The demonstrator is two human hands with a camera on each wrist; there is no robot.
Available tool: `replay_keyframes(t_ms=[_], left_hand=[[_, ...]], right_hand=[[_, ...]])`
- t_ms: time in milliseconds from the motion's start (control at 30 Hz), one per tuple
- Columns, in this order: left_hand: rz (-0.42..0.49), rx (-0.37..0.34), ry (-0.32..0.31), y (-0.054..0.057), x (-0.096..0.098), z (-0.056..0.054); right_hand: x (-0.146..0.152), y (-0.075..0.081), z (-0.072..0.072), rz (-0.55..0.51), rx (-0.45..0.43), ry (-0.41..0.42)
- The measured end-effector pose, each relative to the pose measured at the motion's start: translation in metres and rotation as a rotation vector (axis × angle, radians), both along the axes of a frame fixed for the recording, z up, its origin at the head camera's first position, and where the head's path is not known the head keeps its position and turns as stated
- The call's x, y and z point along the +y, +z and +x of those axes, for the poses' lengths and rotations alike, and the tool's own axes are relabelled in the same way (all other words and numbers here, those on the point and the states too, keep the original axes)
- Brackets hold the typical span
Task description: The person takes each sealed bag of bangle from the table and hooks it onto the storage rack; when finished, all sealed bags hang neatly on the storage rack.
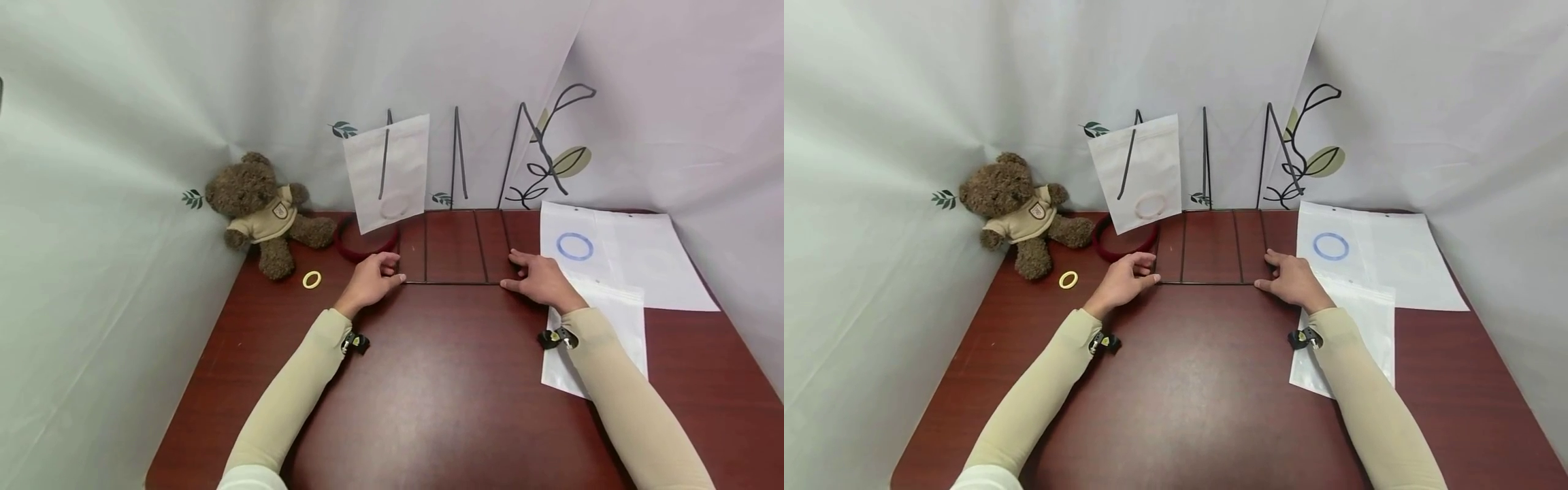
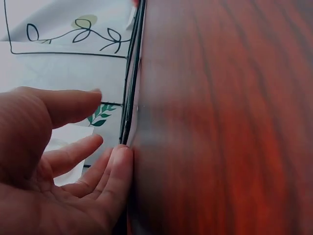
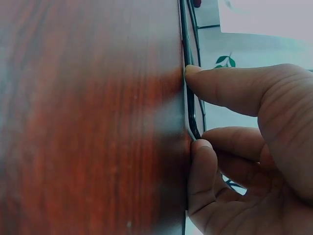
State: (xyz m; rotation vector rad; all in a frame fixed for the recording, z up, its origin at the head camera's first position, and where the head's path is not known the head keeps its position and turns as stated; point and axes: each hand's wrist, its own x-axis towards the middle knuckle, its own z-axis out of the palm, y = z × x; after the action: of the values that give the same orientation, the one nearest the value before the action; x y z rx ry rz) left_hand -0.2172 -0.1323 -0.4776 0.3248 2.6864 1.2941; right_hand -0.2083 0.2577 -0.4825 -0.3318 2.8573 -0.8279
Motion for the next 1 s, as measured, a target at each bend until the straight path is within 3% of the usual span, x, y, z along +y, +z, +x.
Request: replay_keyframes(t_ms=[267, 600, 833, 1000], left_hand=[[-0.105, -0.004, -0.048, -0.005, 0.006, -0.006], [-0.114, -0.018, -0.021, -0.008, 0.006, -0.009], [-0.127, 0.005, -0.02, -0.009, 0.005, -0.011], [-0.135, 0.02, -0.027, -0.013, 0.003, -0.013]], right_hand=[[0.0, 0.0, 0.001, -0.002, -0.007, 0.003], [0.0, 0.011, 0.004, 0.006, -0.022, 0.037], [0.01, 0.027, 0.019, -0.072, 0.043, 0.025], [0.037, 0.039, 0.042, -0.066, 0.081, -0.029]])
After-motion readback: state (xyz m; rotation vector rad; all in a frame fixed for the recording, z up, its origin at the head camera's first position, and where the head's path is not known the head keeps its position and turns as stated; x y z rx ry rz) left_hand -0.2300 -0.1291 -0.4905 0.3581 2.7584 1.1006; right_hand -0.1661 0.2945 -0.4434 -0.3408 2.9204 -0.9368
